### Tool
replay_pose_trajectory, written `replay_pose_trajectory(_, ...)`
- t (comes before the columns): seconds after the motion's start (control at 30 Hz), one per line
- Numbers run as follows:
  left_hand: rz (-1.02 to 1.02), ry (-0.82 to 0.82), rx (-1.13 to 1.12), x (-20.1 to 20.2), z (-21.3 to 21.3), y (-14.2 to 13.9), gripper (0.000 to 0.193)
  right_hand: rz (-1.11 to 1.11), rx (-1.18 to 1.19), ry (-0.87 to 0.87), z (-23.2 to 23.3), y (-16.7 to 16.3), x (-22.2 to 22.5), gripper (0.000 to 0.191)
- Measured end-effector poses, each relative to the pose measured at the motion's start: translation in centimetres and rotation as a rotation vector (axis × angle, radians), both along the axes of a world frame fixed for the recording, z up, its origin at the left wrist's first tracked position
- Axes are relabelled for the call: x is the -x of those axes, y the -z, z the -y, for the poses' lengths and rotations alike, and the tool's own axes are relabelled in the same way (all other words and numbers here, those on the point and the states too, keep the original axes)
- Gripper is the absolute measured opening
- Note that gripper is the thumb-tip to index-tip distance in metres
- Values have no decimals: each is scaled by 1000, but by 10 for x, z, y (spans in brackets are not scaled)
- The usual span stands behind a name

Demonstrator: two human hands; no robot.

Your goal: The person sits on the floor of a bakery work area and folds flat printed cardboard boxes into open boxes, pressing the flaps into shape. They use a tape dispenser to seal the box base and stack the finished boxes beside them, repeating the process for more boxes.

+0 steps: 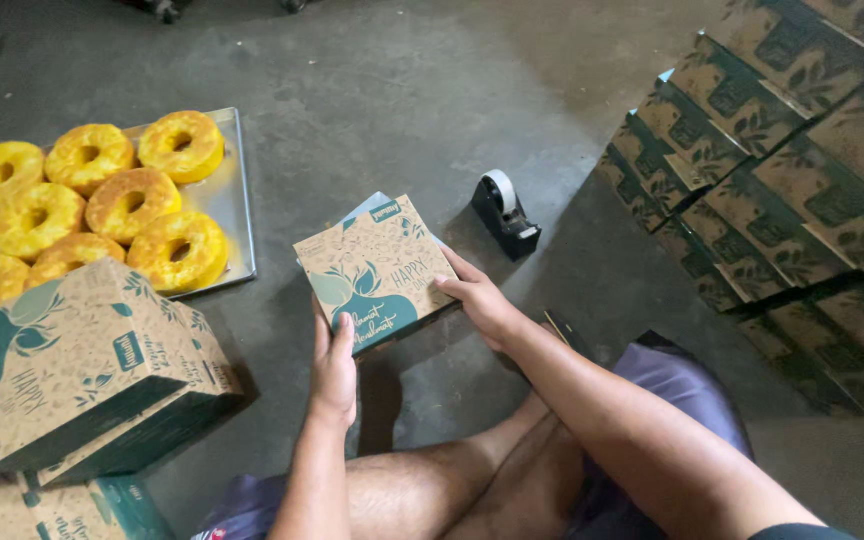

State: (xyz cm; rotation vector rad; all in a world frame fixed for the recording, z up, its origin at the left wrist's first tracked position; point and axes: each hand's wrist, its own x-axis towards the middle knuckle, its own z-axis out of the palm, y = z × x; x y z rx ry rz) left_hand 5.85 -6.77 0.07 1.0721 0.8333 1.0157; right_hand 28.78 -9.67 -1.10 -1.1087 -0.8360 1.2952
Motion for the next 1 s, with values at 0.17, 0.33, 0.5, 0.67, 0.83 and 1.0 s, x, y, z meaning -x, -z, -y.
replay_pose_trajectory(0.17,78,14,17,-4,5,-8,71,50,7,38,3,-14,-6,67)
replay_pose_trajectory(0.33,113,16,128,-4,10,-13,72,18,21,5,5,-30,-9,67)
replay_pose_trajectory(0.5,127,106,61,-6,12,-8,68,-101,180,61,9,-48,-10,63)
replay_pose_trajectory(0.67,95,86,50,-3,9,-2,68,-103,166,75,9,-52,-2,61)
replay_pose_trajectory(0.83,82,71,-10,4,2,-9,69,-155,130,52,5,-46,0,59)
replay_pose_trajectory(1.0,199,91,83,4,0,-21,75,-166,131,15,6,-48,1,61)
